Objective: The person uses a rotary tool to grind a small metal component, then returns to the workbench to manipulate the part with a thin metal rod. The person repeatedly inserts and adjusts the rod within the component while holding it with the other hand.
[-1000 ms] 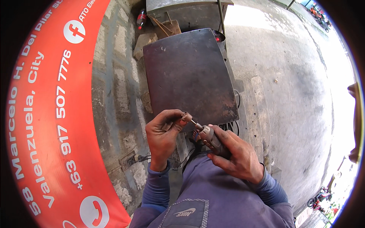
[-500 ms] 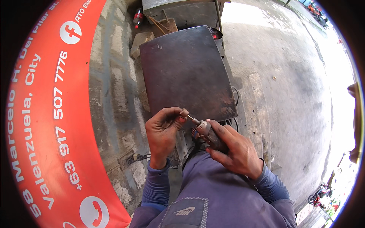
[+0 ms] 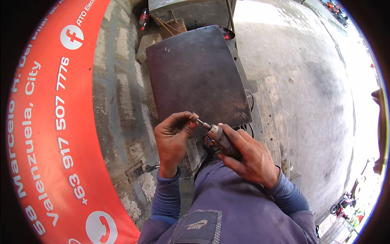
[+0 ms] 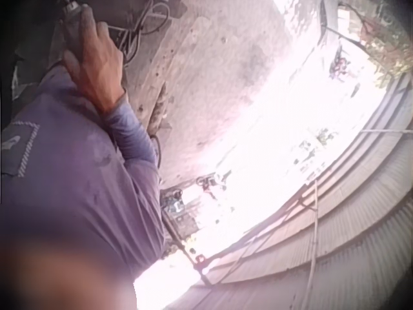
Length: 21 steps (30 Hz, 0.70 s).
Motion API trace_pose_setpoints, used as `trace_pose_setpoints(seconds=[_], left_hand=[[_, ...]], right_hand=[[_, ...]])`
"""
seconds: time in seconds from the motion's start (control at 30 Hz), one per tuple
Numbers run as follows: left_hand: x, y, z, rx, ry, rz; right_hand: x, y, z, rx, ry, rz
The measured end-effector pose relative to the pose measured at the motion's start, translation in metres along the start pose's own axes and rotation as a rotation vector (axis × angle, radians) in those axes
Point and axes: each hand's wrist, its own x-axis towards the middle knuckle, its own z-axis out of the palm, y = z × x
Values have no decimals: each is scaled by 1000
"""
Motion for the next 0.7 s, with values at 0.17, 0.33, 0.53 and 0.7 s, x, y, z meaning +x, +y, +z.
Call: trace_pose_setpoints(seconds=[0.17, 0.33, 0.53, 0.7], left_hand=[[2, -3, -3, 27, -7, -6], [3, -9, -5, 1, 11, -12], [4, -11, 2, -57, -18, -27], [5, -12, 1, -20, -46, -15]], right_hand=[[-3, 3, 1, -29, -16, 30], [-9, 6, 0, -20, 8, 101], [-8, 7, -3, -8, 14, 61], [-4, 5, -1, -41, 17, 48]])
